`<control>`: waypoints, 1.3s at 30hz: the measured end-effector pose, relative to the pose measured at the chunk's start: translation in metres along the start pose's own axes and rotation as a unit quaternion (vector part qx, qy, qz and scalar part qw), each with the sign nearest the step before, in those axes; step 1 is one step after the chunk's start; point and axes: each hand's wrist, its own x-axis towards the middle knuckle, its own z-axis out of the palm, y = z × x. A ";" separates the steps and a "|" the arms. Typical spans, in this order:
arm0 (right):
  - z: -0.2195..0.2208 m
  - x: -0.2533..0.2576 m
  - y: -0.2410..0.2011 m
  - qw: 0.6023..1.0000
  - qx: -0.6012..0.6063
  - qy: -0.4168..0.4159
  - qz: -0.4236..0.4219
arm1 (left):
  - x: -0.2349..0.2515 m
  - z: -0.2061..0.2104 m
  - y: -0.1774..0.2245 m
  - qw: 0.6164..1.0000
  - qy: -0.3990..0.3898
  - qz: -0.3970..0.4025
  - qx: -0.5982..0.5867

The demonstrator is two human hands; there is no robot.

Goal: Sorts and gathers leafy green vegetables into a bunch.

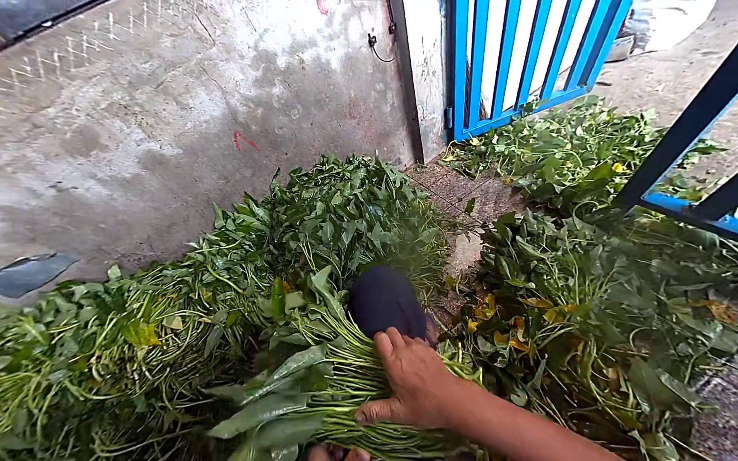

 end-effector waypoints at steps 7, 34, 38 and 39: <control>0.019 -0.018 0.038 0.947 0.306 -0.079 -0.056 | -0.002 0.012 0.055 0.923 0.002 0.082 -0.377; -0.091 -0.047 0.043 0.852 0.481 -0.022 -0.204 | 0.072 0.009 0.149 0.651 -0.398 0.301 -0.572; -0.114 -0.036 0.066 0.805 0.564 -0.093 -0.158 | 0.111 0.032 0.176 0.660 -0.334 0.266 -0.618; -0.117 -0.034 0.072 0.802 0.573 -0.094 -0.141 | 0.120 0.041 0.178 0.649 -0.334 0.261 -0.632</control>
